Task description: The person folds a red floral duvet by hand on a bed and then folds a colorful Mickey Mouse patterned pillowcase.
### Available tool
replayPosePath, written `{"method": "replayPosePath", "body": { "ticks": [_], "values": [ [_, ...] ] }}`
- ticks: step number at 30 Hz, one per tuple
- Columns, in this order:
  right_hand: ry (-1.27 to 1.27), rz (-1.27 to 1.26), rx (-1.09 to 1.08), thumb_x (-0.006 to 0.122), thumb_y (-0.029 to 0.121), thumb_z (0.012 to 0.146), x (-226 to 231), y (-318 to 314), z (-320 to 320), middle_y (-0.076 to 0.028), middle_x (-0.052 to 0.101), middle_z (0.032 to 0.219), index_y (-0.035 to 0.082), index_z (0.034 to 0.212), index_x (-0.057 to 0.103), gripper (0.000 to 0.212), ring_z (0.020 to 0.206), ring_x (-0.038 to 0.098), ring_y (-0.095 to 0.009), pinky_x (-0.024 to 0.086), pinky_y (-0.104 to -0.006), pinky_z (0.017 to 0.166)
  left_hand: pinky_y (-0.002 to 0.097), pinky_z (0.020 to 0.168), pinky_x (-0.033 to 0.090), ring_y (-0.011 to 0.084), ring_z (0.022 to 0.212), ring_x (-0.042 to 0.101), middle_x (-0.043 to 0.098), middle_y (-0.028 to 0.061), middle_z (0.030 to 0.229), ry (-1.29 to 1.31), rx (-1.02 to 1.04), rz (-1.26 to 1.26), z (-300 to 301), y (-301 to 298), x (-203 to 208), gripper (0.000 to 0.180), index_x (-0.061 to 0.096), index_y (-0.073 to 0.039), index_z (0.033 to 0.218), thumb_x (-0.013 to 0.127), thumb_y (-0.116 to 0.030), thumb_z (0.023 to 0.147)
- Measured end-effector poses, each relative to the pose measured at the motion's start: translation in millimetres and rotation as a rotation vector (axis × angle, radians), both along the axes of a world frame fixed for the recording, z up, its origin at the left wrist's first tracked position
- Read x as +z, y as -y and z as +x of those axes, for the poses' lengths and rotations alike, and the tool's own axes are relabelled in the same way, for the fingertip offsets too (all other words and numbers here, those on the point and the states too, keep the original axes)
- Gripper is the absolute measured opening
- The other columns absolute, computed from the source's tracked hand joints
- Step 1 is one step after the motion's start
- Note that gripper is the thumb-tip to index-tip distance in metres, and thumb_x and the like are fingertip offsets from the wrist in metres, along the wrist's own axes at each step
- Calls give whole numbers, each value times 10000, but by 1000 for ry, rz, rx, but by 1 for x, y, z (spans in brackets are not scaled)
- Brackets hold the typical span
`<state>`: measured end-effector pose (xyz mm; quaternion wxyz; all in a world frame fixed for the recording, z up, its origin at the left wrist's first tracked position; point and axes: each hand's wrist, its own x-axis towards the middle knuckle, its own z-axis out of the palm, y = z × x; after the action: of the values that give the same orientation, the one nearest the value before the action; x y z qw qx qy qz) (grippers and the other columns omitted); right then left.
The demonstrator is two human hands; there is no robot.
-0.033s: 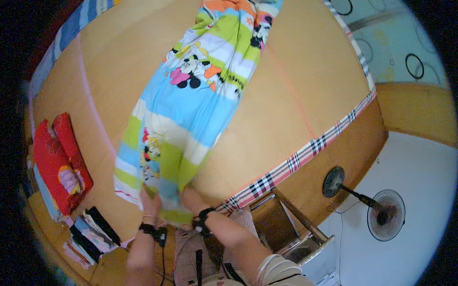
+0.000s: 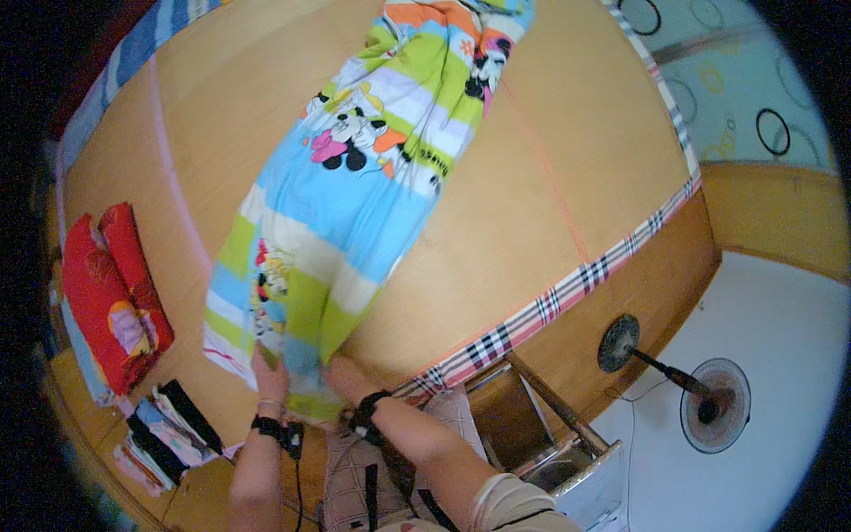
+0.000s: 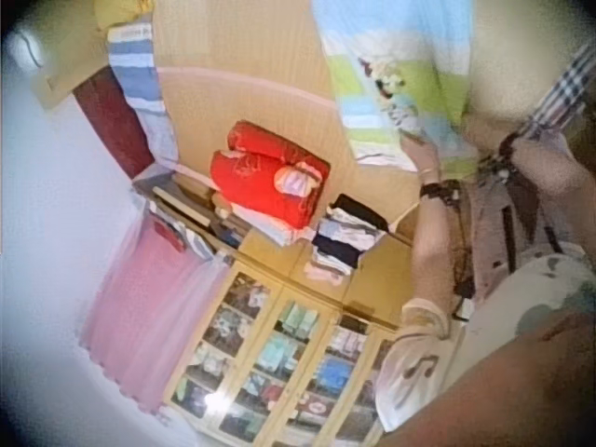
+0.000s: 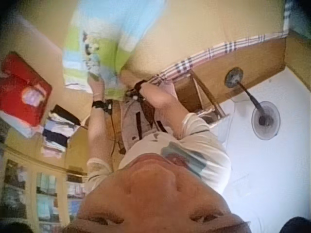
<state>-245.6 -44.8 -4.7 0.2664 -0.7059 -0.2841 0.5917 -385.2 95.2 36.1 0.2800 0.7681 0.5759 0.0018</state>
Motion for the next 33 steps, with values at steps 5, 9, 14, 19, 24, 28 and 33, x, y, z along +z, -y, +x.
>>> {"method": "replayPosePath", "body": {
  "ticks": [5,9,14,19,24,28,33],
  "values": [
    [-146,19,269,560,358,945,41,-29,-53,-261,656,840,-46,1009,618,413,779,639,-408,493,-501,737,432,1089,343,407,1299,415,431,256,1412,29,74,-100,-31,-28,47,741,349,44,1437,691,-257,853],
    [-66,3,-115,622,342,921,26,-38,17,-181,623,898,-26,1091,576,408,802,599,-282,493,-423,757,443,1026,397,438,1200,479,484,266,1335,-258,-112,194,-18,-5,43,855,326,26,1446,740,-316,780],
    [353,-6,-657,729,402,820,-9,-56,191,-209,590,1106,-85,1265,463,712,1021,588,-280,480,-382,890,469,975,425,423,1103,533,541,262,1231,-135,161,-101,52,9,35,816,276,2,1467,693,-230,806],
    [224,125,-773,717,375,840,-39,-109,345,-144,606,1117,-60,1276,480,660,962,579,-227,466,-340,824,445,779,485,334,959,598,597,199,1058,80,220,-640,76,51,-14,786,291,-64,1480,698,-182,818],
    [130,129,-779,624,196,852,-42,-143,372,-124,677,1052,-11,1194,582,402,934,643,-233,504,-346,797,430,857,480,346,1010,592,580,215,1144,279,92,-402,77,124,-42,650,382,15,1375,686,-205,844],
    [471,201,-661,591,139,837,-50,-101,355,-204,672,1103,-3,1209,561,400,1042,642,-325,490,-403,888,389,933,453,338,1055,569,562,228,1220,117,507,-509,106,90,-35,552,464,53,1266,692,-249,864],
    [345,240,-677,569,129,889,-29,13,273,-200,663,1070,-26,1220,529,368,992,641,-280,495,-396,837,403,927,449,313,1049,560,570,207,1187,374,819,-253,117,34,-43,463,462,91,1184,656,-224,905]
  ]
}}
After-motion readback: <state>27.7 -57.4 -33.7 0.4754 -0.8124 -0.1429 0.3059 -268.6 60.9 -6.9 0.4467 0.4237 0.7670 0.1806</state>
